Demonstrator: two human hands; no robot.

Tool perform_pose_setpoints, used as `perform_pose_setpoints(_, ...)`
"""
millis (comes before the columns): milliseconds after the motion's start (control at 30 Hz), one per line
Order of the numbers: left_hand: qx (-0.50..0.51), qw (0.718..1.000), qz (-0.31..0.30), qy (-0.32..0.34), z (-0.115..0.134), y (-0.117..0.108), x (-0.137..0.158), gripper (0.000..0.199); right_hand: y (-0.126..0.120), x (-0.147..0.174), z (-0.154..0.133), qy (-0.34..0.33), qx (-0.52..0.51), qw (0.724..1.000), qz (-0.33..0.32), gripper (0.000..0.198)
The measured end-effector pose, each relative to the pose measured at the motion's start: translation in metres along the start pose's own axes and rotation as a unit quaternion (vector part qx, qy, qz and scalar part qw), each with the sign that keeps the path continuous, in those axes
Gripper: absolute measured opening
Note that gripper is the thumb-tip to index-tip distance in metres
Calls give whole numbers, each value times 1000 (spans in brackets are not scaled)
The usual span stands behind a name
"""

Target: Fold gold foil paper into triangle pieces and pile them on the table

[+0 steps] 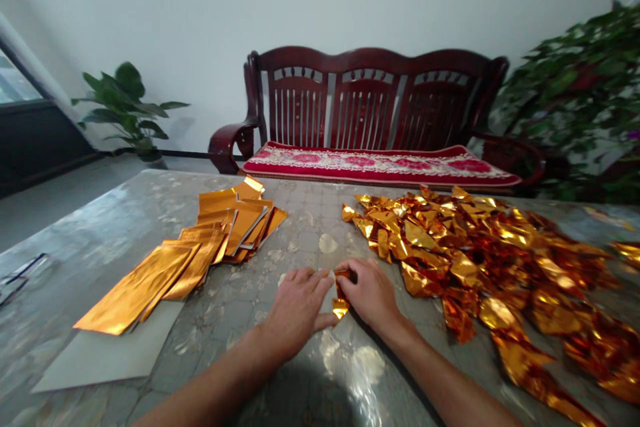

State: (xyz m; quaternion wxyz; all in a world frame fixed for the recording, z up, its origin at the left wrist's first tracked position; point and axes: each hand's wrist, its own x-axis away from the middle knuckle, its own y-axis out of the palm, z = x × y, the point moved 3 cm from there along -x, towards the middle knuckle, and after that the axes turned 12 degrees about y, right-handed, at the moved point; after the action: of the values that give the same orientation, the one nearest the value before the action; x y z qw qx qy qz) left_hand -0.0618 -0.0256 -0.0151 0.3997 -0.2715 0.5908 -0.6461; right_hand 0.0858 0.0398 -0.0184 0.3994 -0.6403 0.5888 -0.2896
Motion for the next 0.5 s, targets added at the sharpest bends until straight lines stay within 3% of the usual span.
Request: perform_pose_setpoints(500, -12, 1000, 4, 3, -1, -3, 0, 60, -1, 12, -5, -147, 35, 988, 17, 16)
